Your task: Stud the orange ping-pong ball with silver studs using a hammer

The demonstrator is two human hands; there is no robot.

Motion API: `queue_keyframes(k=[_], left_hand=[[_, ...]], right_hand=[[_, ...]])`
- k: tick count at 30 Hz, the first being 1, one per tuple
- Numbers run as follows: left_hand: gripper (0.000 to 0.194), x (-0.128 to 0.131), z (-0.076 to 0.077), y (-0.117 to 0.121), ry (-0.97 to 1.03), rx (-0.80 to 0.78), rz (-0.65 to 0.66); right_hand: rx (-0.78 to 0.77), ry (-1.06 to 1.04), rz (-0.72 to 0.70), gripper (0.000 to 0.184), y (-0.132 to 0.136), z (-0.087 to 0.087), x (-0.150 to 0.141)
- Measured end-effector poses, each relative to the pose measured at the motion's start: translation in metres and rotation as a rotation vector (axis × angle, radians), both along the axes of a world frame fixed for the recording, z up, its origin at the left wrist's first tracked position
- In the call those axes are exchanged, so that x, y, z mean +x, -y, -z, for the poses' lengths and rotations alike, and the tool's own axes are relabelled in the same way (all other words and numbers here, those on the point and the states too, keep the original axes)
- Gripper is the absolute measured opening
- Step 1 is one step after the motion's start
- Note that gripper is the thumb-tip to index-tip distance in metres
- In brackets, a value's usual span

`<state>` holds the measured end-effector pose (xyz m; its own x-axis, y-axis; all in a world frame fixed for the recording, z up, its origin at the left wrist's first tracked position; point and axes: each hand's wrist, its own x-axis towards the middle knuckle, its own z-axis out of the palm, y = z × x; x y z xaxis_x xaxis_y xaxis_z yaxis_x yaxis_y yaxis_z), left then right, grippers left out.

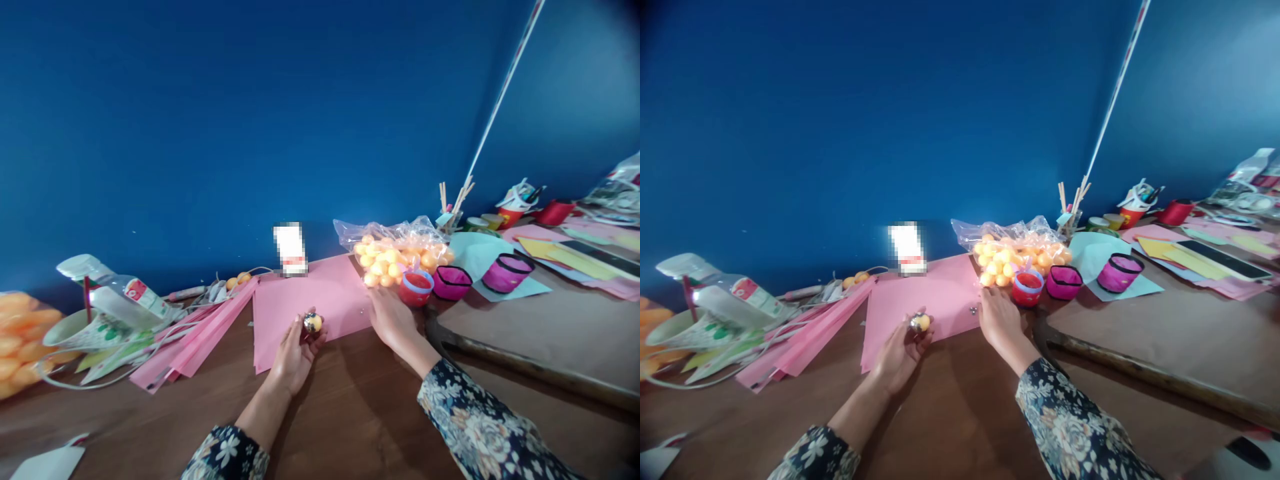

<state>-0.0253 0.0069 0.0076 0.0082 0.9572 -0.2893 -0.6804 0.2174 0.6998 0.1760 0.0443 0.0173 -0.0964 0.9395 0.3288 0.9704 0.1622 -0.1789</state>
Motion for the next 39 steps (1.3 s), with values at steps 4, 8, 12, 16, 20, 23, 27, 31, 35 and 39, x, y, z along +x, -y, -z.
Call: queue_keyframes(k=[4,8,12,16,20,23,27,31,35,39], left_hand=[[0.031,0.001,0.003,0.001,-0.014,0.025,0.024],[0.031,0.001,0.002,0.002,-0.037,0.035,0.032],[0.032,0.002,0.000,0.003,-0.041,0.036,0.035],[0.034,0.002,-0.001,0.004,-0.034,0.042,0.035],[0.035,0.001,-0.001,0.003,-0.032,0.044,0.037],[0.035,0.002,-0.001,0.003,-0.041,0.043,0.038],[0.034,0.002,0.000,0.002,-0.044,0.048,0.038],[0.034,0.002,0.001,0.002,-0.037,0.048,0.037],[0.034,0.002,0.001,0.002,-0.032,0.052,0.038],[0.034,0.002,-0.001,0.003,-0.038,0.046,0.037]], right_hand=[[-0.053,0.092,-0.034,0.027,0.006,0.004,-0.003],[-0.089,0.101,-0.075,0.029,0.005,0.004,-0.004],[-0.082,0.074,-0.104,0.026,0.003,0.004,-0.005],[-0.063,-0.058,-0.177,0.023,0.001,0.005,-0.006],[0.047,-0.191,-0.159,0.031,-0.003,0.007,-0.002],[0.109,-0.171,-0.056,0.034,-0.006,0.009,0.003],[-0.001,-0.090,0.013,0.031,-0.006,0.008,0.007],[-0.114,-0.074,0.003,0.024,-0.003,0.003,0.005],[-0.150,-0.060,-0.014,0.018,-0.001,-0.001,0.003],[-0.144,-0.078,-0.024,0.016,-0.001,-0.001,0.003]])
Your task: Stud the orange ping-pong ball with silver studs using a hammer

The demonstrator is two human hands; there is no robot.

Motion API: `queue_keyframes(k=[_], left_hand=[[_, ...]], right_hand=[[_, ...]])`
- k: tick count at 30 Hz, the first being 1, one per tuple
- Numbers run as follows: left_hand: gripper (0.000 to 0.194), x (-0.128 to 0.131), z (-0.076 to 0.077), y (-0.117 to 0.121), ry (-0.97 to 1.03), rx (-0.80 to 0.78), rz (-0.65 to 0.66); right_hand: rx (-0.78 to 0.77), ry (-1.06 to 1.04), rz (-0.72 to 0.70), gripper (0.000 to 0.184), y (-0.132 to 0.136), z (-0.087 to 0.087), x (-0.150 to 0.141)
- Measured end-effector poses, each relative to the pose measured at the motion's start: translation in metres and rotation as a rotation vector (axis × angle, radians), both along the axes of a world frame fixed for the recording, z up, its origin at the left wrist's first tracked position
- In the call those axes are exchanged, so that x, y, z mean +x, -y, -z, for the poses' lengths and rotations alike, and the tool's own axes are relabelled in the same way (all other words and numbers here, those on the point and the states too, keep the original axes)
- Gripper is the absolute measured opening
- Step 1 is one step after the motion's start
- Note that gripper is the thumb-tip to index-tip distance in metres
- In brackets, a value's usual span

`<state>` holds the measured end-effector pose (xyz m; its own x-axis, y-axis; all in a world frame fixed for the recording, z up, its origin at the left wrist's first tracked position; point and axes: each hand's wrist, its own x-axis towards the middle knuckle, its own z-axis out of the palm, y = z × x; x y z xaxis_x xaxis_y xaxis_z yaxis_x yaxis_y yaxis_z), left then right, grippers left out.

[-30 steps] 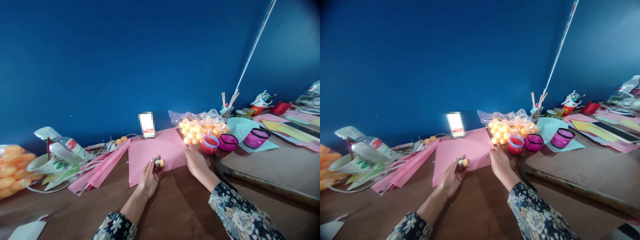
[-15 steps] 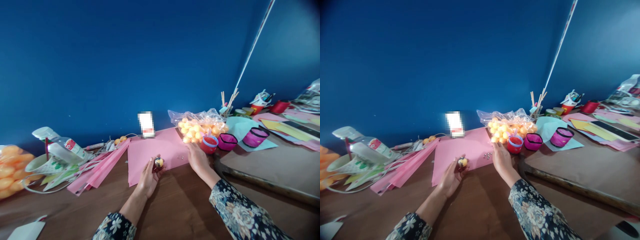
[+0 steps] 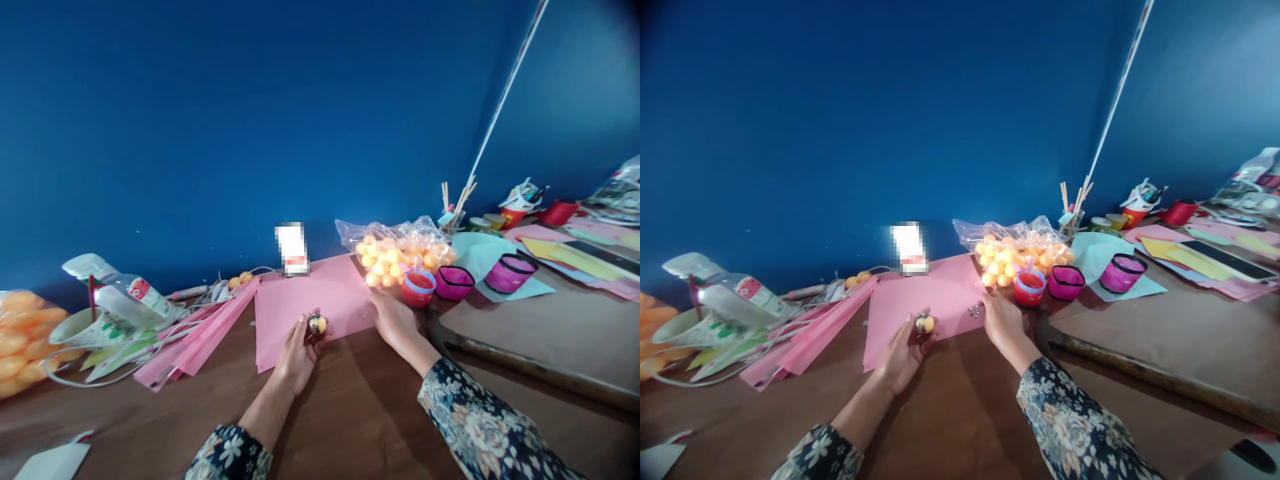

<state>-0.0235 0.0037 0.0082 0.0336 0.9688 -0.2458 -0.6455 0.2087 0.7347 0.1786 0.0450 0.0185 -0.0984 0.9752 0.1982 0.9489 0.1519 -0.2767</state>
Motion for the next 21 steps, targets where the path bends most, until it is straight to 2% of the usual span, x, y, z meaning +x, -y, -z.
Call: queue_keyframes(k=[14,21], left_hand=[[0.035,0.0006,-0.0021,0.0004,-0.010,-0.009,0.005],[0.035,0.0011,-0.0029,0.0006,0.004,0.018,0.015]], right_hand=[[0.185,-0.101,-0.031,0.011,-0.0037,0.0068,-0.0025],[0.278,-0.287,-0.107,0.017,0.0007,0.0029,-0.0094]])
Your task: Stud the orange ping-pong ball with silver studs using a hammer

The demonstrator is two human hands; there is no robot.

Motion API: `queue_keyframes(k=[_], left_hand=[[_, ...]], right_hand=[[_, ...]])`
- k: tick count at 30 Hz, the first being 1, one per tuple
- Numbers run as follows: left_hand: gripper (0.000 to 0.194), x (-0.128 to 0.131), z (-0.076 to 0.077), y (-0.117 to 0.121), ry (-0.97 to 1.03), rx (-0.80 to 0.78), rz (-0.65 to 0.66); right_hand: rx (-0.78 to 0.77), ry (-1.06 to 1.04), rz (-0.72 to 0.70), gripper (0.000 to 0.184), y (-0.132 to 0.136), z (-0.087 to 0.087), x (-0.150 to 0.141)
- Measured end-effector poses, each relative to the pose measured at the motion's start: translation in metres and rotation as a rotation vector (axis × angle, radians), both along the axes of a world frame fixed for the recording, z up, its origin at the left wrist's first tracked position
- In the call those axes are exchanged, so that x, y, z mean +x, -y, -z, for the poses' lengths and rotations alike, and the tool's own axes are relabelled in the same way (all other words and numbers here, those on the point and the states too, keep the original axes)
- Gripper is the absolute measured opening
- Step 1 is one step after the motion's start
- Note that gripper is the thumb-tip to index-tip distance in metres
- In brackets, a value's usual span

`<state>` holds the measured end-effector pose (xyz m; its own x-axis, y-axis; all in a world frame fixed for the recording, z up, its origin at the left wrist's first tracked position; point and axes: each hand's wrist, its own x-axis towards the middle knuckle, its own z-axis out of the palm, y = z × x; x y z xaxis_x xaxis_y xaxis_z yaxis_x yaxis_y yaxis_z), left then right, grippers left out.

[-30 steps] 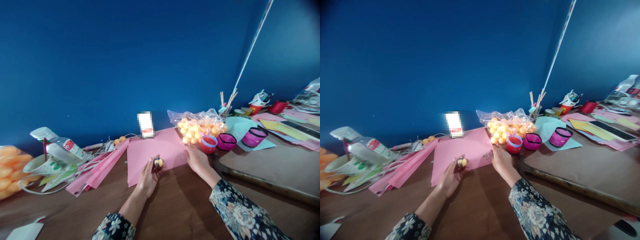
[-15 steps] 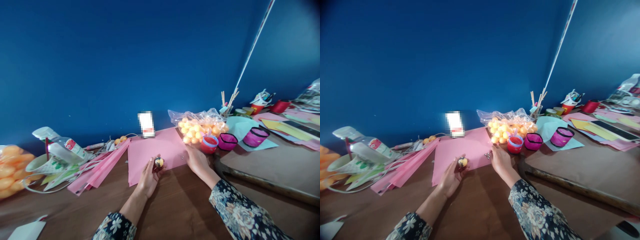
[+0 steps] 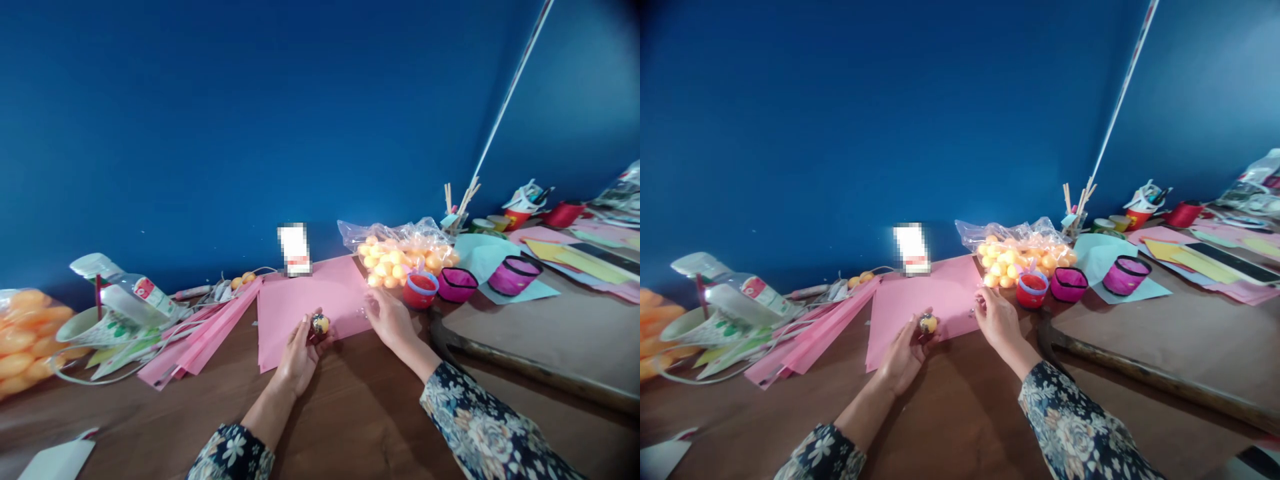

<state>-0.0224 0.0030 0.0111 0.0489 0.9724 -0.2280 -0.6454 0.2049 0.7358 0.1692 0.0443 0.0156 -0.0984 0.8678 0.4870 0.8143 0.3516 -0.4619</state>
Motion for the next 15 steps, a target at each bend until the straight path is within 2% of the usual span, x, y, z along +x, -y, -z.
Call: queue_keyframes(k=[7,15], left_hand=[[0.035,0.001,-0.001,0.002,-0.032,0.003,0.012],[0.035,0.001,-0.002,0.002,-0.007,0.020,0.012]], right_hand=[[0.050,-0.149,-0.196,0.015,0.018,-0.005,-0.021],[-0.125,-0.398,-0.339,0.014,0.031,-0.004,-0.039]])
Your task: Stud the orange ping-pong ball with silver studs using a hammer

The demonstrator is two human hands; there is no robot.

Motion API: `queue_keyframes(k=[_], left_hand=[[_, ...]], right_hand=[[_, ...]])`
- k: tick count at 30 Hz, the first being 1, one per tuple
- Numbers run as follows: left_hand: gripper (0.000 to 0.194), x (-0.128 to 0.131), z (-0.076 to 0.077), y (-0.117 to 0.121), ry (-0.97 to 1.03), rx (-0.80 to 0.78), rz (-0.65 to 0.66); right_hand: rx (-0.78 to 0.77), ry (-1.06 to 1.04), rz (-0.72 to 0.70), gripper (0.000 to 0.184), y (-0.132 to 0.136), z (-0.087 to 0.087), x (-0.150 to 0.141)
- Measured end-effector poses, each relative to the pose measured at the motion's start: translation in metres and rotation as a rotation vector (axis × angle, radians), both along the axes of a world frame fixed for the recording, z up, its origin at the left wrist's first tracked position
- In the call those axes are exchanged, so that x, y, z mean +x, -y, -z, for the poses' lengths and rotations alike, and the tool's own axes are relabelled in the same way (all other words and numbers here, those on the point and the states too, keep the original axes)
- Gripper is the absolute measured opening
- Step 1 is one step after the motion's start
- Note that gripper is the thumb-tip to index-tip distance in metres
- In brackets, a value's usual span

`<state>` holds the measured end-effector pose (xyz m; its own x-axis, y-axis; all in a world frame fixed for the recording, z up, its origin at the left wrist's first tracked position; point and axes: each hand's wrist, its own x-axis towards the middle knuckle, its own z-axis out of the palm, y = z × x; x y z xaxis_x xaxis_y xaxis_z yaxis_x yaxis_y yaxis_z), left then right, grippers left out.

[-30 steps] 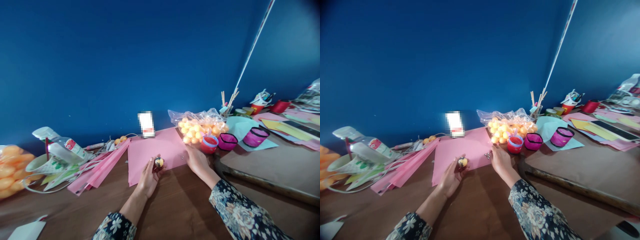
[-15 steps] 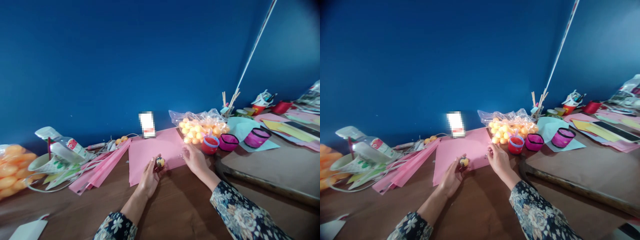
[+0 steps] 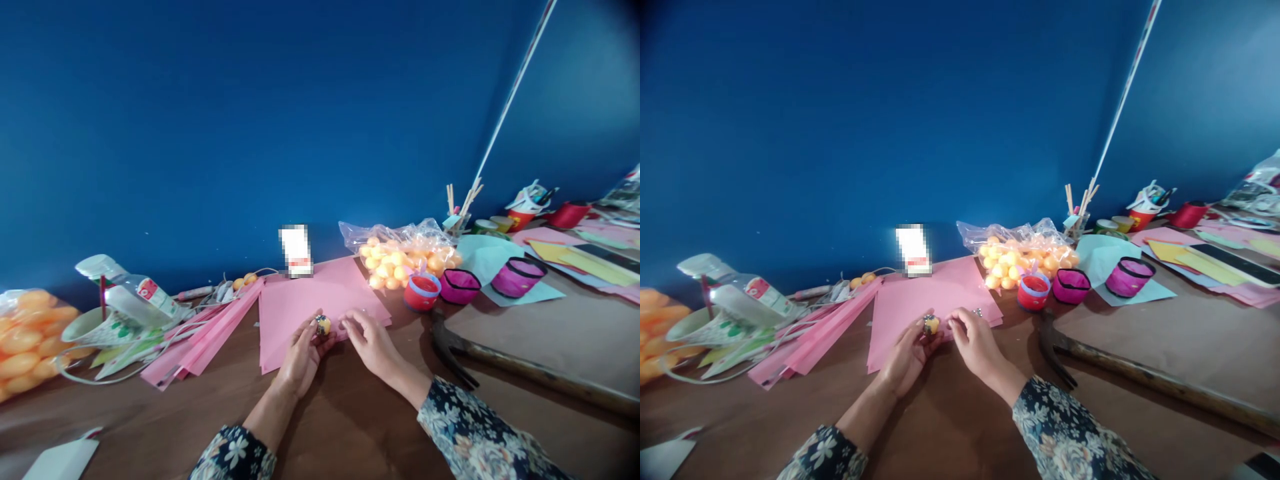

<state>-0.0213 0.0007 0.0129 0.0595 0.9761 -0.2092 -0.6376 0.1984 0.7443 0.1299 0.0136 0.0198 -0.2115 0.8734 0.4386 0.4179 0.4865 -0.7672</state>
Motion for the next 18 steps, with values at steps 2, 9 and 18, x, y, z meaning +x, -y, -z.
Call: queue_keyframes(k=[2,9,18], left_hand=[[0.036,-0.0002,-0.0001,0.0002,0.000,0.000,0.004],[0.043,-0.0013,0.0017,0.0009,-0.003,0.026,0.037],[0.031,0.0002,0.0077,-0.0001,-0.058,0.102,0.075]], right_hand=[[-0.078,-0.062,-0.014,0.016,-0.0013,0.0022,-0.0015],[-0.252,-0.207,-0.049,0.013,-0.0028,0.0038,-0.0054],[-0.249,-0.271,-0.048,0.010,-0.0008,0.0041,-0.0061]])
